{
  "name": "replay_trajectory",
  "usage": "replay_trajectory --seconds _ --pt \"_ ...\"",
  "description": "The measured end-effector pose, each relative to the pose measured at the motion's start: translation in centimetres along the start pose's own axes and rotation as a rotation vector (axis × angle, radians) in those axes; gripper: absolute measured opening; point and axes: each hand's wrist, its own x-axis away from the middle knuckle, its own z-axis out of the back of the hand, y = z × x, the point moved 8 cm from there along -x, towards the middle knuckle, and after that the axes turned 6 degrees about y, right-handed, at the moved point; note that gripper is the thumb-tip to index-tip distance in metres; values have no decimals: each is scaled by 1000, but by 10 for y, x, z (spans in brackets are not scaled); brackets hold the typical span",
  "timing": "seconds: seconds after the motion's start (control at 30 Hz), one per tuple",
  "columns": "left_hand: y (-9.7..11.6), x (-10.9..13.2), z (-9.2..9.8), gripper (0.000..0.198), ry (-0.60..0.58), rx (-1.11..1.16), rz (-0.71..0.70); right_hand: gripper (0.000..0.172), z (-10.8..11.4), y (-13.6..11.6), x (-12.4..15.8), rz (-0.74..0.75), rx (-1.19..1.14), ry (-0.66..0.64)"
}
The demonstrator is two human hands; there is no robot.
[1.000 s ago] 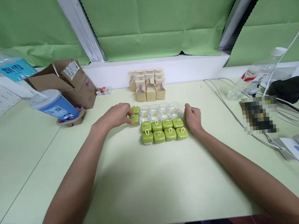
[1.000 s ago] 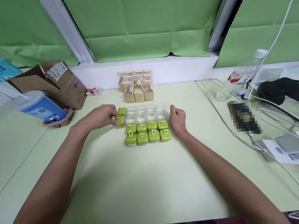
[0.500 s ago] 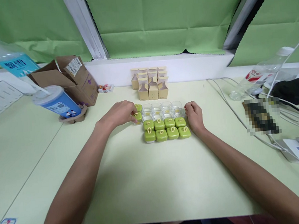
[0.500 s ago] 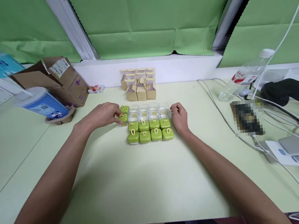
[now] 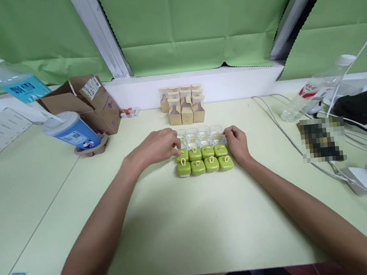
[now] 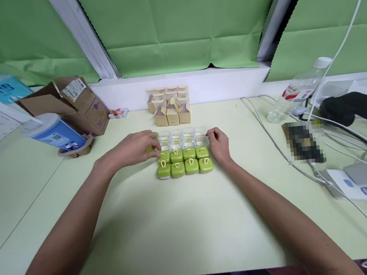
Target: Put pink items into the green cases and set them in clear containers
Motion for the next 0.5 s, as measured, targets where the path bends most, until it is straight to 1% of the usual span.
replay_trajectory --seconds 0.07,0.17,0.27,0.33,0.4,0.43,0.5 --pt "6 -1 -5 16 -9 -25 -16 25 0 -1 1 0 3 0" --pt "9 -1 -9 19 -15 25 -54 25 0 -2 2 -9 -4 -3" --pt "6 3 -1 19 0 133 -90 25 0 -1 2 -17 -9 1" --pt "1 6 13 21 68 238 -89 24 0 0 1 -15 -8 7" --pt "-6 8 28 23 167 339 -56 24 0 0 0 -11 -10 12" --pt "-11 8 33 24 221 373 -31 24 0 0 0 -10 -11 14" --pt "-19 5 38 24 317 396 13 25 0 -1 0 -15 -10 15"
